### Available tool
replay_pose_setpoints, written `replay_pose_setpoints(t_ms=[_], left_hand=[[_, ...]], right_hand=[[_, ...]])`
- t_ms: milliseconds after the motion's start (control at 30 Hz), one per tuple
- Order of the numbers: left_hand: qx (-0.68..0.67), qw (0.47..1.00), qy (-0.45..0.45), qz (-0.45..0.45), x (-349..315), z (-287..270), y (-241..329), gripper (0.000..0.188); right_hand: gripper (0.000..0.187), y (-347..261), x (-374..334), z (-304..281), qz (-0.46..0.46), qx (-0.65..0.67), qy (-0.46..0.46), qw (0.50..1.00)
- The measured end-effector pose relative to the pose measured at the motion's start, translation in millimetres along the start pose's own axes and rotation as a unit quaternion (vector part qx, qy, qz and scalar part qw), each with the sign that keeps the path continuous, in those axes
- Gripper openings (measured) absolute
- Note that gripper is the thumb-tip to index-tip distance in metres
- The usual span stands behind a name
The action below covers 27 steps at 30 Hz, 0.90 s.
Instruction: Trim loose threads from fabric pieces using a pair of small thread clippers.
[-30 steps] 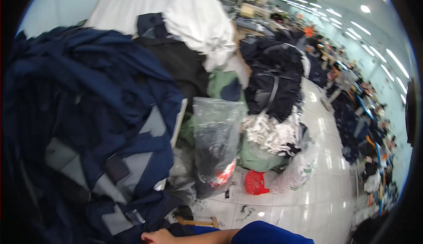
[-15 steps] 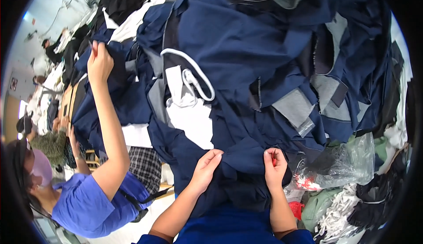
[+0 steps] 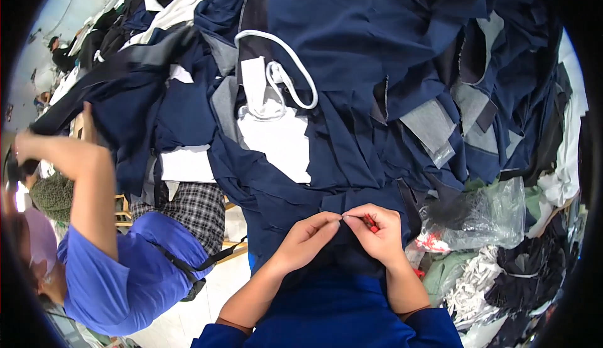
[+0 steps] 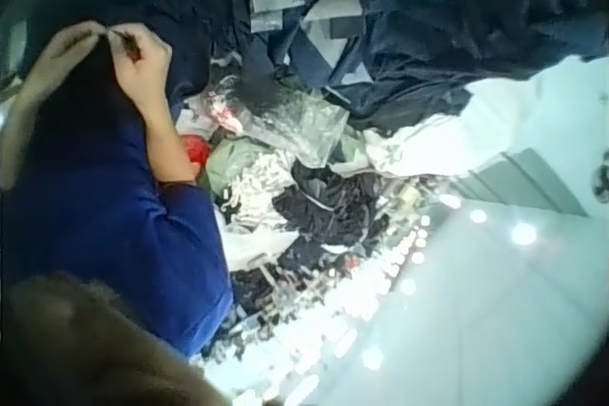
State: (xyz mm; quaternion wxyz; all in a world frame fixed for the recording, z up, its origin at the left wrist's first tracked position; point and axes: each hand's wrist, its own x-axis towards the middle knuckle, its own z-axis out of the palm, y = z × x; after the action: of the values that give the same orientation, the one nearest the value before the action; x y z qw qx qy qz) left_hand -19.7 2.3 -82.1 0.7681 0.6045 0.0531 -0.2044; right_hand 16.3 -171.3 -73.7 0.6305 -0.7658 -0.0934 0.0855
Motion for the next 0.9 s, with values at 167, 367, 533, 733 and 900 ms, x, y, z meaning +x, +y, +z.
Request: replay_pose_setpoints(t_ms=[167, 367, 533, 733, 900], left_hand=[[0.071, 0.996, -0.011, -0.052, 3, 7, 6, 0.021], [0.108, 0.994, 0.01, -0.007, 7, 16, 15, 0.019], [0.181, 0.983, 0.013, 0.043, 5, 26, 23, 0.019], [0.145, 0.988, 0.024, 0.048, -3, 29, 30, 0.016], [0.124, 0.992, 0.024, 0.021, -5, 28, 29, 0.016]], right_hand=[[0.007, 7, -18, -14, 0.14, 0.196, 0.112, 0.964], [0.008, -10, -31, -31, 0.036, 0.1, 0.164, 0.981], [0.018, -10, -23, -19, -0.119, -0.084, 0.1, 0.984], [0.003, -6, -30, -27, 0.011, 0.156, 0.256, 0.954], [0.019, -23, -34, -38, -0.024, -0.047, 0.068, 0.996]])
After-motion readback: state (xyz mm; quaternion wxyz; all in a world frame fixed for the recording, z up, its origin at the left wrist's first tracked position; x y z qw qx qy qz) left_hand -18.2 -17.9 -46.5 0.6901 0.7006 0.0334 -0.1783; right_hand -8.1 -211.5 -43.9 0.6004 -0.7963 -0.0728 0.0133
